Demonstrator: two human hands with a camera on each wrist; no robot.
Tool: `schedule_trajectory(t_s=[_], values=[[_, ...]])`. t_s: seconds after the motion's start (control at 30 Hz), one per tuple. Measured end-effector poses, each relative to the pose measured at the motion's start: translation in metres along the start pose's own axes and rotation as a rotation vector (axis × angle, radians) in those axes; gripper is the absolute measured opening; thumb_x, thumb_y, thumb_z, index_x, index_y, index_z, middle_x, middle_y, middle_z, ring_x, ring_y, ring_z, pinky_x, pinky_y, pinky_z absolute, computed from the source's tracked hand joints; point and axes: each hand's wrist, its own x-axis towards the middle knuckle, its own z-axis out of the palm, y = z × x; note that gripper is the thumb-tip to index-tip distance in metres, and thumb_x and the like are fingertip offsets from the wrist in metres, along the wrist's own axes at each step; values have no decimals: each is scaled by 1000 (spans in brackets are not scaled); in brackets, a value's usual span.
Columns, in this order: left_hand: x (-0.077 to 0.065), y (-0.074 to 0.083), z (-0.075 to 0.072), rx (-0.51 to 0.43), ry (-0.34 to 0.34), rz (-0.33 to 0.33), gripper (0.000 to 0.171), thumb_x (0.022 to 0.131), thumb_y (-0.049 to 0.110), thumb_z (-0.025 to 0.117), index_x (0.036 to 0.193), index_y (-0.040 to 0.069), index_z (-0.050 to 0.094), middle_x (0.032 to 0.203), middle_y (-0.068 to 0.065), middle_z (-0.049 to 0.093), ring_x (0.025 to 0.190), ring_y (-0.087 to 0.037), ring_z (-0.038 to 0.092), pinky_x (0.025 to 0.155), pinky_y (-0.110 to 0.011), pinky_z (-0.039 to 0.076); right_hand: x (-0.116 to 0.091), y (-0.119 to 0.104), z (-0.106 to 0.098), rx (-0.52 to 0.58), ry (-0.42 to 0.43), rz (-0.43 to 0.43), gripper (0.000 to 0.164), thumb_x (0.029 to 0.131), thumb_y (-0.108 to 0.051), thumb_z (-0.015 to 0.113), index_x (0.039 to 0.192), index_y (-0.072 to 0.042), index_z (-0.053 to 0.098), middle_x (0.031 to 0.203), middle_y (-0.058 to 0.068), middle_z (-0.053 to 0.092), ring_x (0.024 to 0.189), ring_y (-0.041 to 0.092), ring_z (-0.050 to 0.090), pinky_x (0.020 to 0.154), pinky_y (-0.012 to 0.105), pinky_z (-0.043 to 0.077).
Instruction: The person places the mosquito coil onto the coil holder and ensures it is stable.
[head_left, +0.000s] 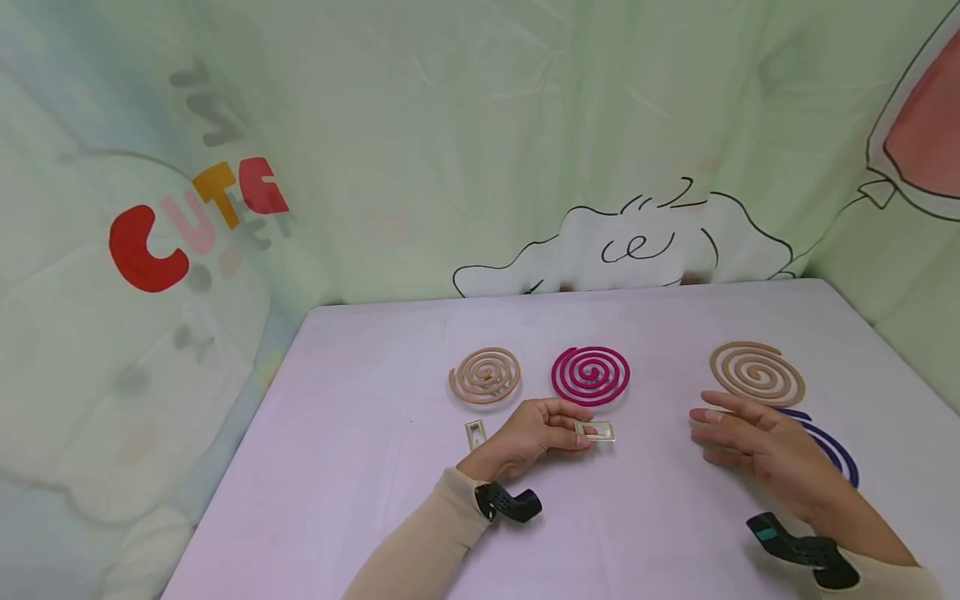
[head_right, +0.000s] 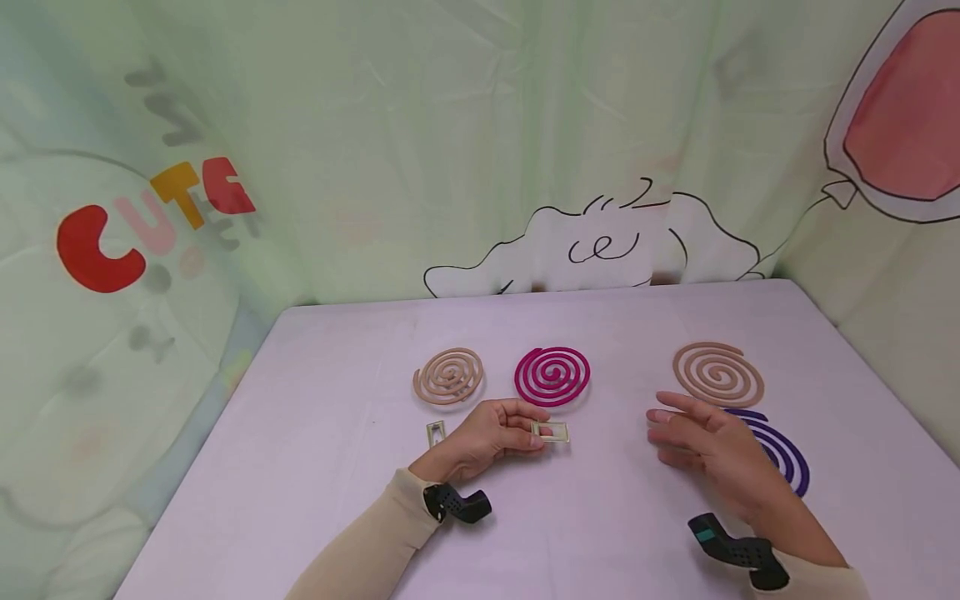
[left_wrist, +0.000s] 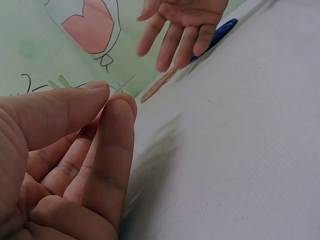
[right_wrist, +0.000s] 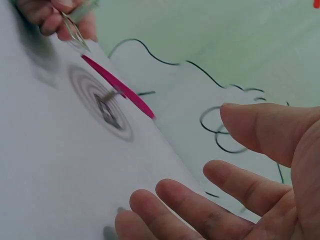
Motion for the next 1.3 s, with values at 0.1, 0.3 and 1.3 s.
schedule_trajectory(t_s=[0.1,0.3,1.3], values=[[1,0,0,-3,6,-2,39,88,-19,67,127,-13,65,98,-10,77,89,-11,73,87,-33,62,-8,3,-21,66,-4,-37,28,110,-17,54,134,-32,57,119,-18,72,106,5,72,84,28,61],[1,0,0,-4,8,-1,38,89,-19,67,126,-12,66,99,-11,77,89,-12,73,87,-33,62,-24,10,-51,79,89,-96,28,111,-16,53,127,-36,63,113,-21,73,97,3,73,76,23,61],[1,-1,1,-15,-8,6,40,89,-19,67,129,-14,64,96,-7,77,90,-12,73,87,-33,61,-12,40,-120,-514,488,358,98,99,-48,69,158,12,20,143,47,39,82,33,70,74,46,57]])
